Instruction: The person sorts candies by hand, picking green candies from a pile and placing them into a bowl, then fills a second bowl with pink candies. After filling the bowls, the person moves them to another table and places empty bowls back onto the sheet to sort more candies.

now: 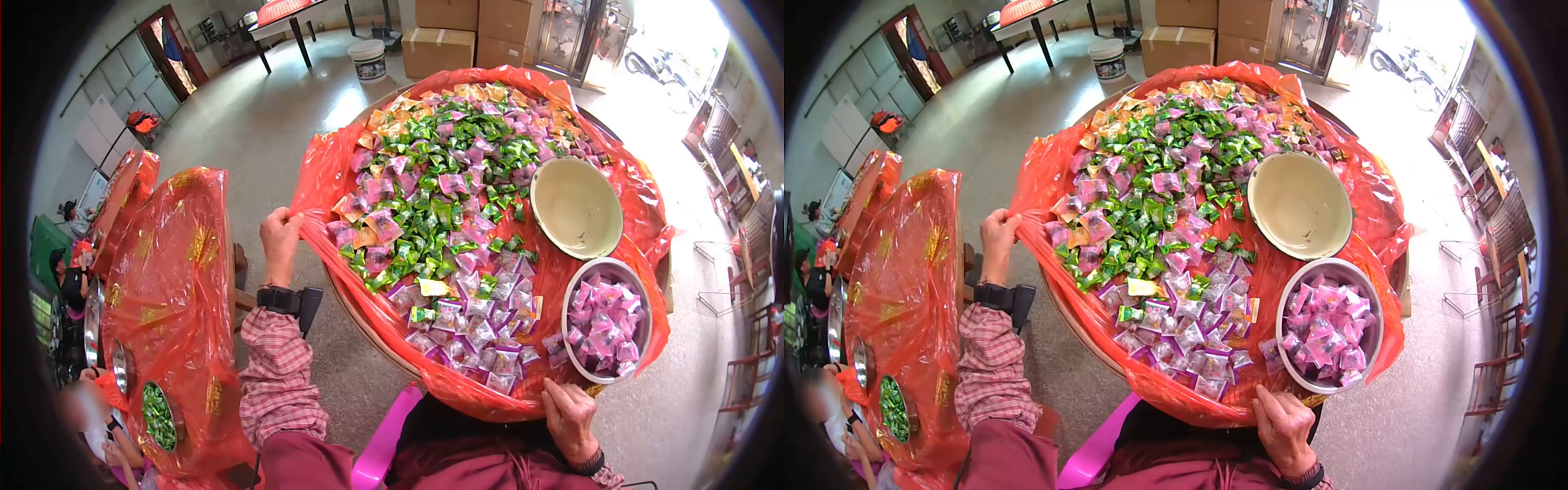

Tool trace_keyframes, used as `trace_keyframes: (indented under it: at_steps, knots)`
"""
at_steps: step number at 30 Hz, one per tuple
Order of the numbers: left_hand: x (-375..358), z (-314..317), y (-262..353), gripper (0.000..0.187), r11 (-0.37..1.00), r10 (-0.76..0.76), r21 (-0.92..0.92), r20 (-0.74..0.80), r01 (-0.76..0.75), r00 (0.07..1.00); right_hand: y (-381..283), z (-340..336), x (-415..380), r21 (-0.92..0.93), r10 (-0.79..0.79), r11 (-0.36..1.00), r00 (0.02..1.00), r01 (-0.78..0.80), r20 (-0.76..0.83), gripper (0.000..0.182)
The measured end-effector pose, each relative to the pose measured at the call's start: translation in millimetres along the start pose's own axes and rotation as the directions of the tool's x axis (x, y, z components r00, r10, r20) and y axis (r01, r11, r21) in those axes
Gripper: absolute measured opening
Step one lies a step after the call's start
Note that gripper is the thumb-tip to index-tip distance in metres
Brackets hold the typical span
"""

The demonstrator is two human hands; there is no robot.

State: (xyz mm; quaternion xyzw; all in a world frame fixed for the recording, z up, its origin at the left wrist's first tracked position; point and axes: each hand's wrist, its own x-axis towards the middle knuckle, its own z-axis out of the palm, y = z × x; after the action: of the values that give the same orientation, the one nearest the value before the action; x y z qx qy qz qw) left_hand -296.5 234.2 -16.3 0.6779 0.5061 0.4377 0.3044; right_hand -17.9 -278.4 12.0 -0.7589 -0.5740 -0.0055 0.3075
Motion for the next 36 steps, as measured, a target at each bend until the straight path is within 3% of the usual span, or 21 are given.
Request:
trace_keyframes:
  at_steps: [1, 3, 6, 16, 19, 21, 22, 24, 25, 27, 28, 29, 31, 35, 36]
  knots:
    - [0.3, -3.9, 1.9, 0.018, 1.000, 0.000, 0.000, -0.003, 0.000, 1.000, -0.1, 0.4, 0.4, -0.002, -0.002, 1.000, 1.000, 0.002, -0.001, 0.024]
    - [0.0, -14.4, 6.5, 0.014, 0.965, -0.157, -0.199, 0.089, 0.172, 0.984, -0.3, 0.4, 1.5, -0.003, -0.005, 1.000, 1.000, 0.005, 0.000, 0.024]
    - [-1.9, -16.3, 5.3, 0.015, 0.948, -0.192, -0.232, 0.130, 0.218, 0.973, -0.1, 0.4, 1.9, -0.005, -0.001, 1.000, 1.000, 0.001, 0.000, 0.024]
    - [-6.0, -13.3, -22.0, 0.021, 0.911, -0.214, -0.338, 0.105, 0.237, 0.971, 0.1, 0.0, 0.3, -0.014, 0.009, 1.000, 1.000, -0.009, 0.013, 0.026]
    - [-4.6, -13.1, -22.6, 0.019, 0.962, -0.185, -0.188, 0.093, 0.200, 0.978, 0.8, 0.5, -0.2, -0.011, 0.008, 1.000, 1.000, -0.008, 0.010, 0.026]
    - [-4.0, -5.8, -19.7, 0.014, 0.985, 0.052, 0.168, -0.059, -0.042, 0.997, 0.9, 0.4, -1.0, -0.009, 0.010, 1.000, 1.000, -0.010, 0.006, 0.026]
    - [-8.7, -3.7, -1.5, 0.014, 0.985, 0.053, 0.168, -0.058, -0.043, 0.997, 0.8, 0.6, -1.0, -0.007, 0.008, 1.000, 1.000, -0.008, 0.003, 0.026]
    - [-19.9, -0.4, 38.5, 0.016, 0.785, 0.469, 0.523, -0.151, -0.332, 0.870, 0.1, 0.7, -0.4, -0.006, 0.007, 1.000, 1.000, -0.007, -0.001, 0.025]
    - [-21.2, 3.7, 52.4, 0.016, 0.784, 0.470, 0.524, -0.151, -0.333, 0.870, -0.2, 0.5, -0.1, -0.006, 0.005, 1.000, 1.000, -0.005, -0.004, 0.025]
    - [-20.4, 14.7, 73.7, 0.016, 0.685, 0.651, 0.480, -0.068, -0.547, 0.756, -0.1, 0.4, 0.5, -0.002, 0.004, 1.000, 1.000, -0.004, -0.005, 0.025]
    - [-21.9, 22.1, 78.5, 0.017, 0.748, 0.562, 0.401, 0.041, -0.529, 0.826, -0.1, 0.2, 0.5, 0.001, 0.002, 1.000, 1.000, -0.002, -0.006, 0.025]
    - [-21.0, 30.4, 79.1, 0.017, 0.747, 0.564, 0.402, 0.040, -0.530, 0.825, -0.8, 0.1, 0.2, 0.001, 0.001, 1.000, 1.000, -0.001, -0.008, 0.025]
    - [-16.6, 49.1, 69.8, 0.024, 0.807, 0.327, 0.404, 0.303, -0.432, 0.895, -2.7, 0.3, -1.0, 0.038, 0.050, 0.998, 0.999, -0.049, -0.012, 0.019]
    - [-16.4, 72.6, 53.3, 0.031, 0.788, 0.329, 0.423, 0.325, -0.447, 0.887, -0.7, -0.1, -2.4, 0.045, 0.051, 0.998, 0.998, -0.050, -0.023, 0.020]
    - [-23.8, 76.5, 64.7, 0.033, 0.804, 0.291, 0.392, 0.397, -0.448, 0.870, 1.5, 0.6, -3.4, 0.026, 0.023, 0.999, 0.999, -0.022, -0.026, 0.023]
